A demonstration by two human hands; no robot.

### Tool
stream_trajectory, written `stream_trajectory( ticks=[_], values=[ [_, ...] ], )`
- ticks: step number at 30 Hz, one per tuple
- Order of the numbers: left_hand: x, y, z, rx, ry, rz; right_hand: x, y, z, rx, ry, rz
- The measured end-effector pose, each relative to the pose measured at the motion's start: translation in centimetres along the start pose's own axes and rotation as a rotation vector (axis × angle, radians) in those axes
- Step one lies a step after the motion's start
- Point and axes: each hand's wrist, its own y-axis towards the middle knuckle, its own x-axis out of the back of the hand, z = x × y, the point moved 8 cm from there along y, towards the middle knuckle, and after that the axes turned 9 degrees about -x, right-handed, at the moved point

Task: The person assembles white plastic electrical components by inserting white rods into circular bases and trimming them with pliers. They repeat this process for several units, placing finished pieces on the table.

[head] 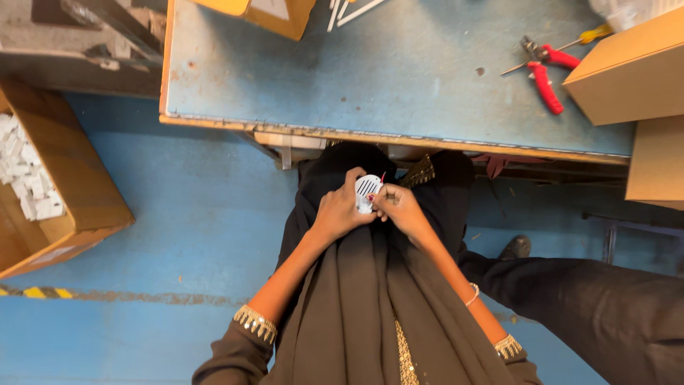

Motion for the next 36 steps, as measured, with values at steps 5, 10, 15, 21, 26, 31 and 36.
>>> stream_trajectory(
  ticks=[5, 10, 15, 21, 26, 31, 36],
  values=[
    [2.5, 0.1, -1.8, 0.145, -0.170, -0.132, 0.6, -4.0, 5.2, 0.126, 0.030, -0.143],
    [4.4, 1.3, -6.2, 0.144, -0.714, -0.344, -2.2, -9.8, 12.7, 0.253, -0.111, -0.095],
    [4.7, 4.9, -12.5, -0.064, -1.005, -0.361, -1.8, -12.9, 20.0, 0.392, -0.336, -0.419],
    [3.8, 11.7, -18.2, -0.434, -1.200, -0.189, 3.8, -12.2, 25.8, 0.630, -0.197, -0.553],
    [5.1, 17.4, -16.1, -0.503, -0.612, -0.458, 12.7, -9.0, 31.6, 0.797, -0.512, -0.983],
    [6.7, 18.9, -9.1, -0.325, -0.499, -0.594, 19.5, -3.8, 34.3, 0.681, -0.994, -1.322],
    [6.0, 18.6, -7.8, -0.266, -0.461, -0.553, 20.3, 1.2, 35.1, 0.476, -1.295, -1.393]
  ],
)
